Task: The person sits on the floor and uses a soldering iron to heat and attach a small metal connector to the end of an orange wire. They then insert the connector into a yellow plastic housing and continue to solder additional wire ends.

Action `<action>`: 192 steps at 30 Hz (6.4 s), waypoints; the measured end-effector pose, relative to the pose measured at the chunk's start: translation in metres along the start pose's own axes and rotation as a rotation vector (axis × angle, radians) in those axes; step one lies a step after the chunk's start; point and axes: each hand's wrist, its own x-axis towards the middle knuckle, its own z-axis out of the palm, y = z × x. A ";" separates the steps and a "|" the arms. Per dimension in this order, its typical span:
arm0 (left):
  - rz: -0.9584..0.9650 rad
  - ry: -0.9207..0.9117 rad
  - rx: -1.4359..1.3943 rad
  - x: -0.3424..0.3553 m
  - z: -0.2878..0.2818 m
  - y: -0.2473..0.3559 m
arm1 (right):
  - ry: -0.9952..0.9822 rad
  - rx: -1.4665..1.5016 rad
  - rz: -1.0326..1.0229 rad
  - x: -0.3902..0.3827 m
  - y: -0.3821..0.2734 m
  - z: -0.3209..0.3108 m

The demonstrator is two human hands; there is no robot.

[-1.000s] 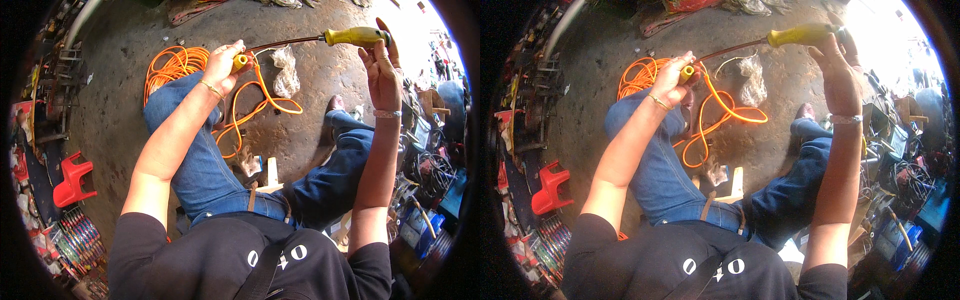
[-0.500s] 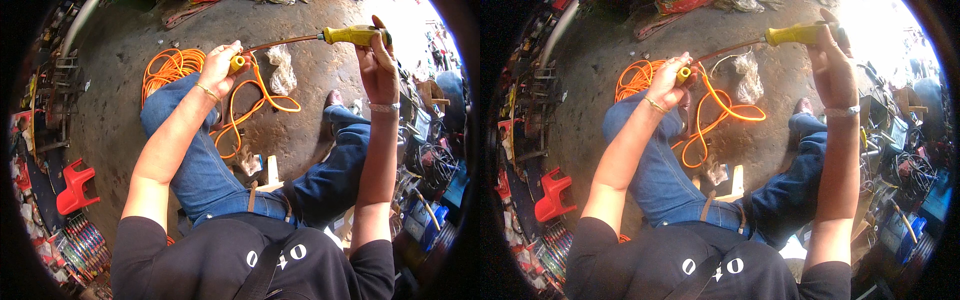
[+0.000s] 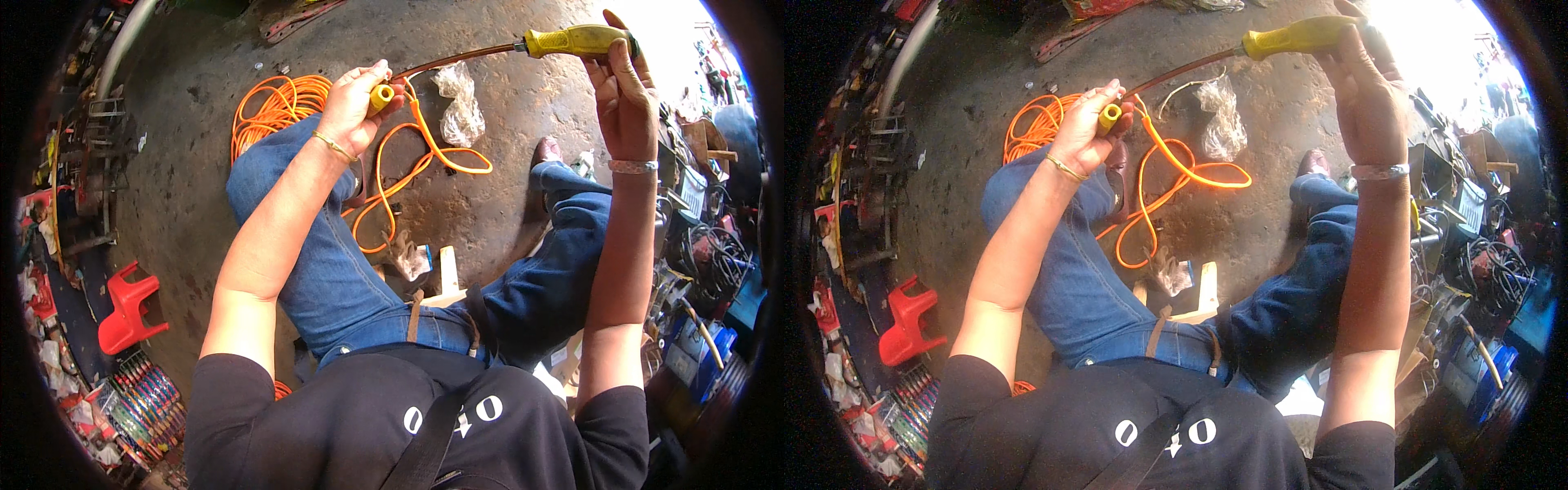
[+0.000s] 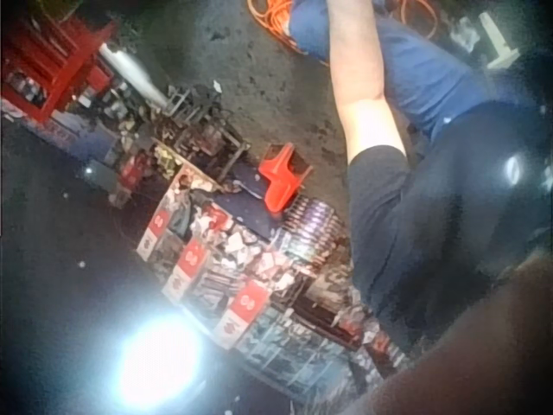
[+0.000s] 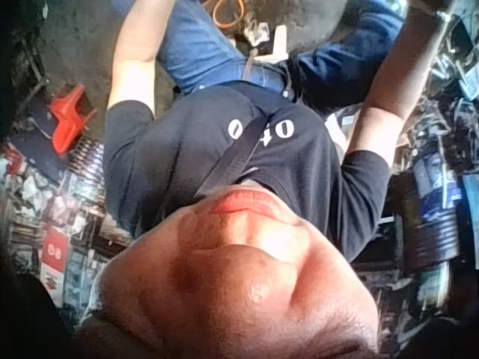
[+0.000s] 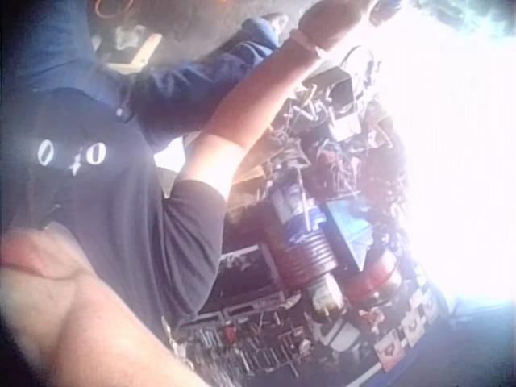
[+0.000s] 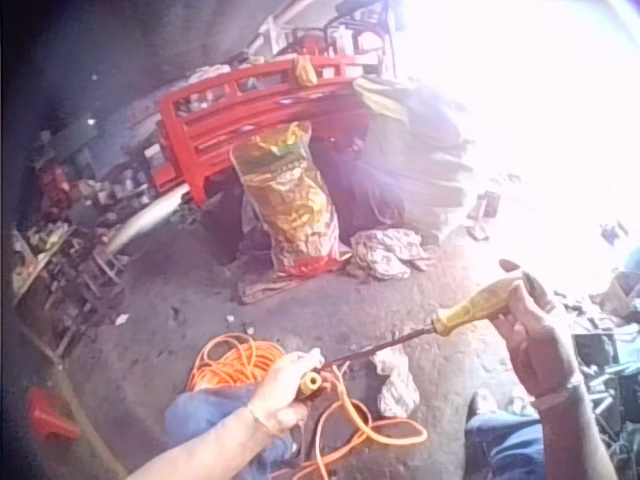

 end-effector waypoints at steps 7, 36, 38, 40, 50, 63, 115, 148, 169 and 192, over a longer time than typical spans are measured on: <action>0.005 -0.034 -0.004 -0.002 0.005 0.001 | 0.155 -0.306 -0.261 0.019 0.021 0.072; -0.056 -0.213 -0.129 -0.007 0.023 0.009 | 0.012 -0.920 0.309 -0.020 0.119 0.112; -0.038 -0.173 -0.185 -0.006 0.021 0.013 | 0.067 -0.898 0.365 -0.022 0.114 0.114; -0.025 -0.143 -0.229 -0.006 0.019 0.015 | 0.046 -0.861 0.336 -0.024 0.110 0.117; 0.031 -0.245 -0.009 -0.014 0.025 0.014 | 0.038 -0.734 0.313 -0.030 0.086 0.125; 0.098 -0.356 0.178 -0.012 0.036 -0.003 | -0.053 -1.238 -0.042 -0.038 0.087 0.132; -0.071 -0.386 -0.055 -0.032 0.055 -0.034 | -0.013 -1.311 0.098 -0.036 0.089 0.110; 0.135 -0.290 -0.051 -0.014 0.025 -0.025 | 0.075 -0.858 0.702 -0.029 0.085 0.115; 0.231 -0.257 0.057 -0.015 0.028 -0.019 | 0.116 -0.851 0.606 -0.026 0.078 0.128; 0.251 -0.240 0.017 -0.027 0.045 -0.025 | -0.039 -1.475 0.148 -0.027 0.087 0.136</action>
